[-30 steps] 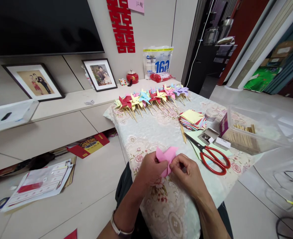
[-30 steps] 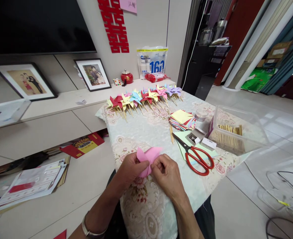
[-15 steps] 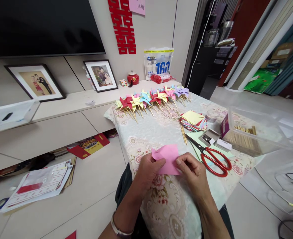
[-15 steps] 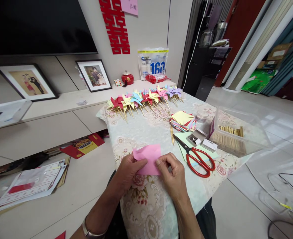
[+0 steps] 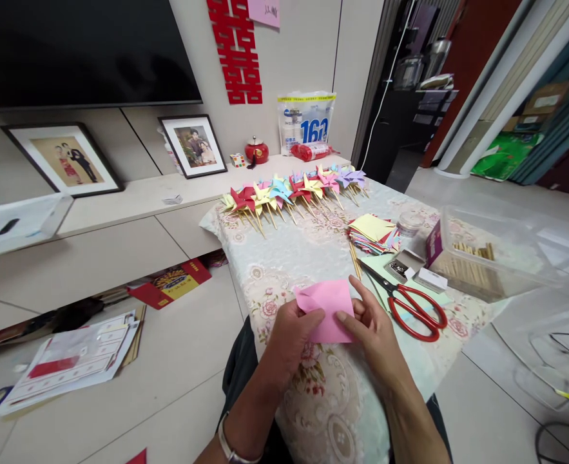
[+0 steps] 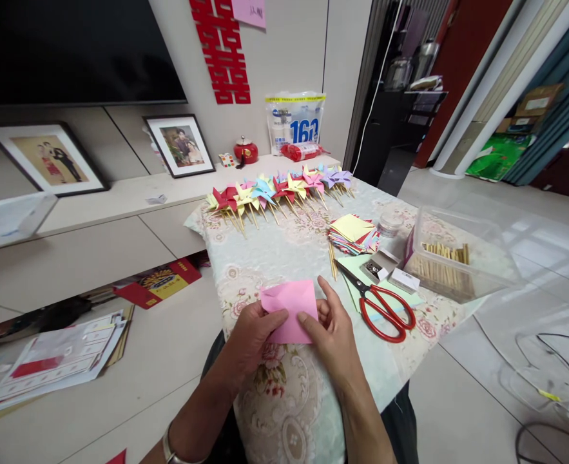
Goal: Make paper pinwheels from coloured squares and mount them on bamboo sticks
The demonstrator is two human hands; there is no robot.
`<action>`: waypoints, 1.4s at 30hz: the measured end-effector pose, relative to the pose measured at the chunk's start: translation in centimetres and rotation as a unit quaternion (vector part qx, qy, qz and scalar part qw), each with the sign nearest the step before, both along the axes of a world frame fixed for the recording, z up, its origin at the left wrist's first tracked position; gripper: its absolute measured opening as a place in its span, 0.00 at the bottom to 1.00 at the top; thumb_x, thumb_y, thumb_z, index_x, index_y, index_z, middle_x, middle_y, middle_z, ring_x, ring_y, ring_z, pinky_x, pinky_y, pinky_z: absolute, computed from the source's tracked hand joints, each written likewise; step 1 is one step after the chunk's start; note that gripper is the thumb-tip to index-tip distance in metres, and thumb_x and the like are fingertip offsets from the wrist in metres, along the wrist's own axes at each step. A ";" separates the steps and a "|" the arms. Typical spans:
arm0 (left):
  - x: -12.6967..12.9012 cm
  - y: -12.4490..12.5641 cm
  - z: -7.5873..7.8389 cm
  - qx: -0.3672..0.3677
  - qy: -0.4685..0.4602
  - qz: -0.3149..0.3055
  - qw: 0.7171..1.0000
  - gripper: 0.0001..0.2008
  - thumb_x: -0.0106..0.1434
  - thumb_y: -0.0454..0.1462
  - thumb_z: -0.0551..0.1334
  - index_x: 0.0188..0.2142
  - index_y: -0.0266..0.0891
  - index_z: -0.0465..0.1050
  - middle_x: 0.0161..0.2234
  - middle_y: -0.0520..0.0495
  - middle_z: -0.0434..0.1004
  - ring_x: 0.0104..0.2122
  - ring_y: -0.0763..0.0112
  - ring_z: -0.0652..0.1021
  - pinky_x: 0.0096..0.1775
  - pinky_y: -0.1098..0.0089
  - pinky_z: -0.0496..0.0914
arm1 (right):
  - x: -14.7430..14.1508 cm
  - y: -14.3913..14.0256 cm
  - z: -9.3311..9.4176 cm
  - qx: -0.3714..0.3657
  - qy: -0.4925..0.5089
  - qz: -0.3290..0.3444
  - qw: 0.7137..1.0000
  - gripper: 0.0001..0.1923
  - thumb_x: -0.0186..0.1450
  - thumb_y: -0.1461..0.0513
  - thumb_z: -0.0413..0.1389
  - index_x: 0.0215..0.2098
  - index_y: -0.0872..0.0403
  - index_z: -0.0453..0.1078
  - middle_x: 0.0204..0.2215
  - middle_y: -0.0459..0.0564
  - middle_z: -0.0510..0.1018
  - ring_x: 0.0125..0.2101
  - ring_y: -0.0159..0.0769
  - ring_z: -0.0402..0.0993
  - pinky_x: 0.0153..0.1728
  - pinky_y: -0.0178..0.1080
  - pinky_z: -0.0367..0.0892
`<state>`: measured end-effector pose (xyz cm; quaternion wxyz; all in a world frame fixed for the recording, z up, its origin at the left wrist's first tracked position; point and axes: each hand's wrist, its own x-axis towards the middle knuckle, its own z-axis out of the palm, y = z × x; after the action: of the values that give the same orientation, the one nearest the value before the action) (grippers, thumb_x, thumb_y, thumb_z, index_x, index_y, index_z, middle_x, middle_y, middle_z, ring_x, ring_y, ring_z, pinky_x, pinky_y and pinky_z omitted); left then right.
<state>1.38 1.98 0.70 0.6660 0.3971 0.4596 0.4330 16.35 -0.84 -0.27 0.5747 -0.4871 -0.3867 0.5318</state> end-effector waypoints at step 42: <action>0.5 -0.3 0.4 -0.070 -0.184 0.083 0.977 0.09 0.54 0.42 0.69 0.34 0.41 0.78 0.34 0.45 0.82 0.37 0.60 0.79 0.36 0.66 0.72 | -0.1 0.4 0.1 -0.013 0.060 -0.060 0.996 0.42 0.55 0.55 0.69 0.64 0.51 0.62 0.36 0.48 0.80 0.36 0.41 0.79 0.40 0.43 0.73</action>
<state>1.92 1.66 1.09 0.7273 0.2234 0.3893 0.5192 16.24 -0.41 -0.17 0.6213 -0.4842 -0.3149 0.5295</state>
